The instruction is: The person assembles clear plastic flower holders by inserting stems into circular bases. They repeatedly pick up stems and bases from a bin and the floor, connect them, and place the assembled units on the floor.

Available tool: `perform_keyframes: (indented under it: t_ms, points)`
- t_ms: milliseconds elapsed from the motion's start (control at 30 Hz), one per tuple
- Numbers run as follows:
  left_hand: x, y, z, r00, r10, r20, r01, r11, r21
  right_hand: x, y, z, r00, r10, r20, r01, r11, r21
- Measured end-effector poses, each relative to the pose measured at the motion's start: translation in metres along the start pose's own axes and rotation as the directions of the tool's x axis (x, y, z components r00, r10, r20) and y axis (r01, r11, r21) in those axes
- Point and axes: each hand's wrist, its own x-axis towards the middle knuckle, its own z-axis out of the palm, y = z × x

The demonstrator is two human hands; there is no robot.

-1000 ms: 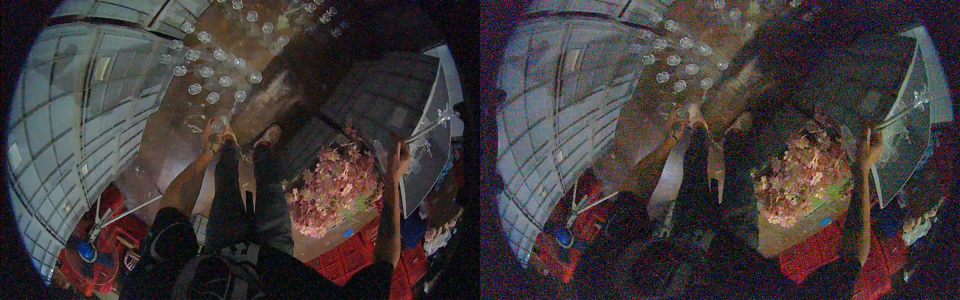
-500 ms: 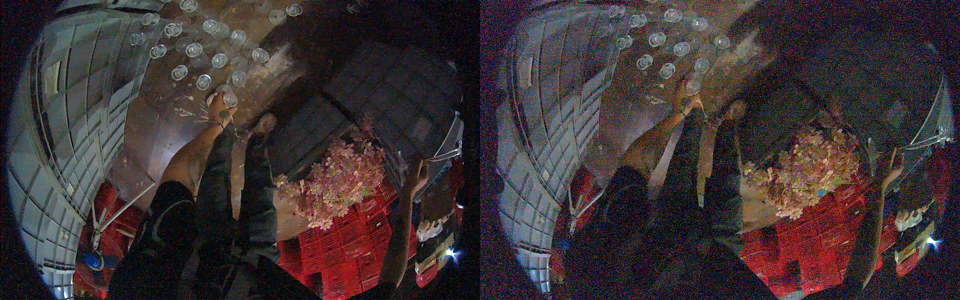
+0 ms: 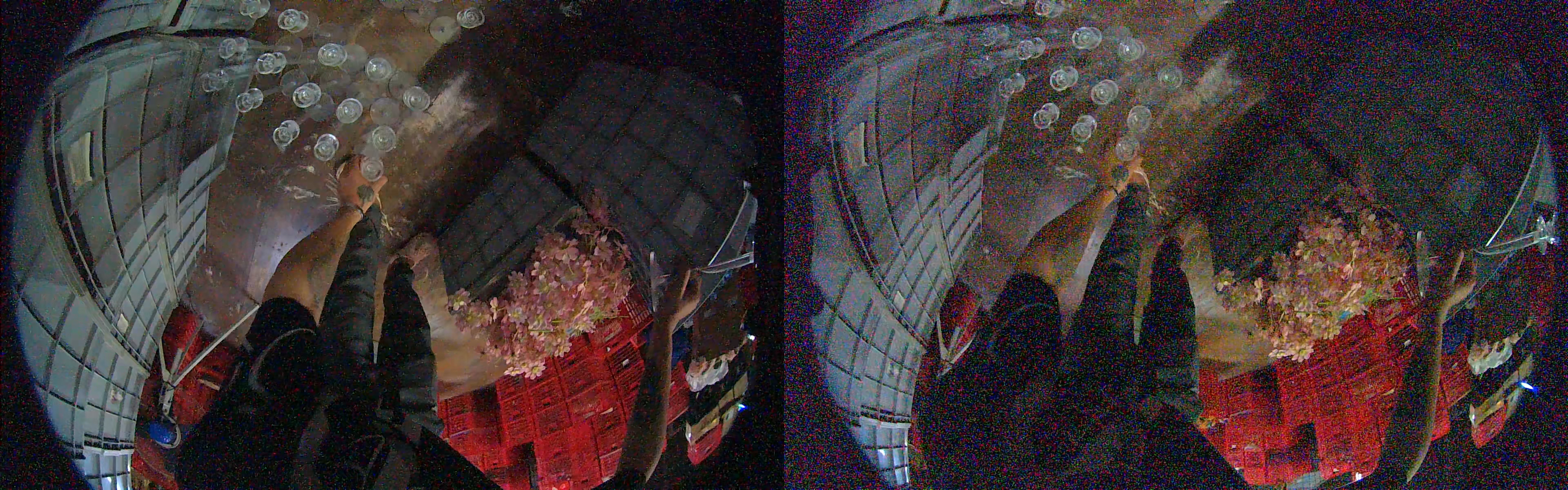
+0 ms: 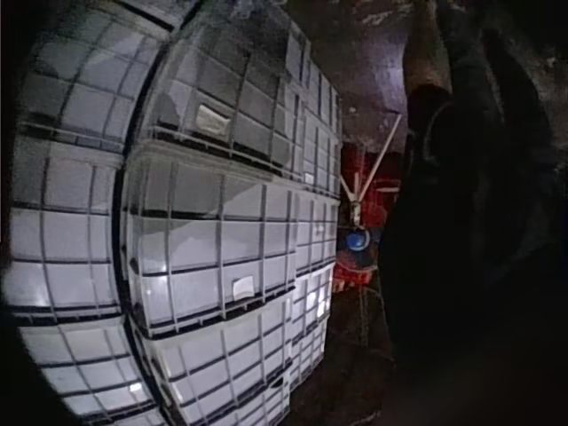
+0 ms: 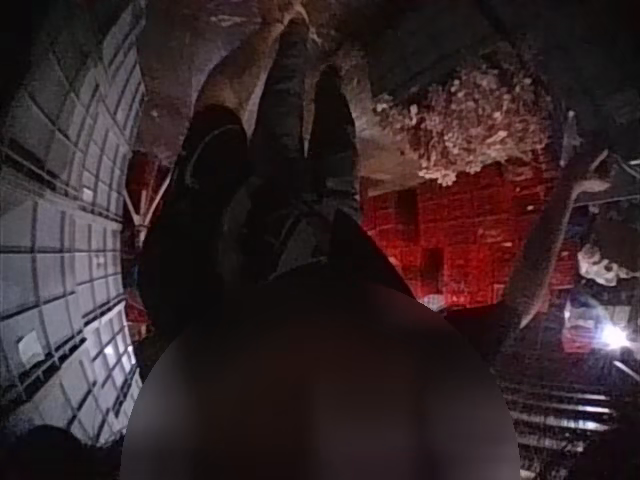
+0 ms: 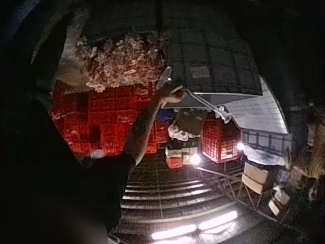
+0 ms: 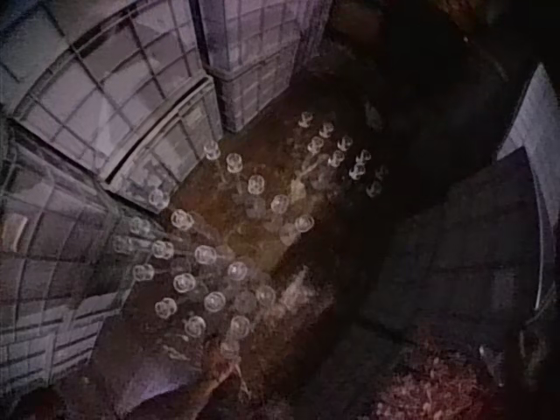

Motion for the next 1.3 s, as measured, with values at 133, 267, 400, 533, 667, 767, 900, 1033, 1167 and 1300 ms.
perform_keyframes:
  t_ms: [133,267,400,533,667,767,900,1033,1167,1300]
  points:
    - [0.006,0.009,-0.001,1.000,0.029,0.008,-0.027,0.985,-0.172,-0.006,0.001,-0.008,1.000,0.012,0.026,-0.010,0.999,-0.048]
    - [0.002,-0.003,-0.004,0.999,-0.026,-0.025,0.023,0.996,-0.092,0.000,0.019,-0.006,1.000,0.016,-0.008,-0.016,0.994,-0.104]
    - [-0.008,0.010,-0.002,0.998,-0.061,-0.035,0.065,0.986,0.152,-0.010,0.074,-0.022,0.990,-0.132,0.055,0.143,0.943,-0.300]
    - [-0.007,-0.006,-0.002,0.983,-0.182,0.035,0.182,0.983,-0.009,-0.004,0.080,-0.026,0.997,-0.041,0.063,0.056,0.964,-0.260]
    - [-0.020,0.024,-0.014,0.988,-0.143,-0.055,0.143,0.990,0.003,-0.003,0.043,-0.010,0.998,0.059,0.017,-0.055,0.986,-0.159]
    - [-0.022,0.032,-0.014,0.985,-0.080,-0.150,0.064,0.992,-0.104,-0.001,0.033,-0.012,0.994,0.070,0.085,-0.053,0.982,-0.184]
    - [-0.020,0.054,-0.009,0.963,-0.060,-0.262,0.049,0.998,-0.051,-0.005,0.036,-0.011,0.998,0.054,0.012,-0.051,0.978,-0.205]
    - [-0.007,0.057,0.009,0.943,-0.080,-0.324,0.088,0.996,0.009,-0.010,0.042,-0.018,0.999,0.020,0.030,-0.013,0.977,-0.214]
    - [0.007,0.023,0.027,0.942,-0.118,-0.314,0.081,0.989,-0.126,-0.006,0.005,-0.005,0.999,0.028,0.024,-0.025,0.996,-0.091]
    - [-0.002,0.059,0.010,0.957,0.095,-0.273,-0.053,0.986,0.156,-0.015,-0.014,0.000,0.985,0.173,-0.015,-0.173,0.983,-0.055]
